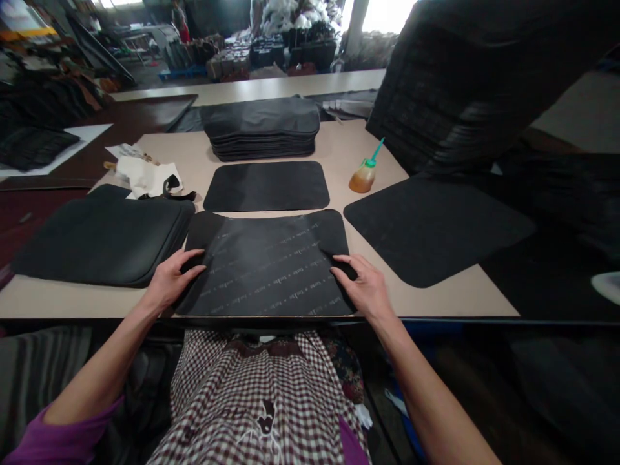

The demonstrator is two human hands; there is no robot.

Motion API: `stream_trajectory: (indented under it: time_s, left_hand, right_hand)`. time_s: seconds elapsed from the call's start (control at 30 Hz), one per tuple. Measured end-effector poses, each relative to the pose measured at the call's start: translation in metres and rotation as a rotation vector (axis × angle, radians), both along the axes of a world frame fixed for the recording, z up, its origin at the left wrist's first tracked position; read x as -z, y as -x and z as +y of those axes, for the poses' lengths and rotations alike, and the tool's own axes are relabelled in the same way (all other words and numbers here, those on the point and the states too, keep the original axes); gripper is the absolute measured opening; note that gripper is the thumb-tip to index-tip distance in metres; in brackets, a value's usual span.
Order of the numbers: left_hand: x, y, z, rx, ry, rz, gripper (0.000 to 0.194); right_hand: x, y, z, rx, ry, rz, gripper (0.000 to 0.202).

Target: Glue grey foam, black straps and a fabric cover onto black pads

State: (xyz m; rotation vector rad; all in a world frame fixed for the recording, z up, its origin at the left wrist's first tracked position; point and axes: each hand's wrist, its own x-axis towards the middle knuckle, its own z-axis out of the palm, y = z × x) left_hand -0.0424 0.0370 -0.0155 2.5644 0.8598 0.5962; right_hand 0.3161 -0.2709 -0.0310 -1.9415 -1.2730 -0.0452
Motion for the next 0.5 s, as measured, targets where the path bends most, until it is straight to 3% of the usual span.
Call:
stream_trajectory:
  time_s: [0.3,0.5]
  left_hand:
    - [-0.009,-0.002,-0.004,0.026,0.020,-0.012,0.034]
    - [-0.009,-0.003,-0.006,0.011,0.000,-0.001,0.032]
  right_hand:
    - [0.004,0.001,-0.001,0.007,0.007,-0.037,0.028]
    - [0.013,-0.004,-0.001,0.045,0.047,-0.087,0.047]
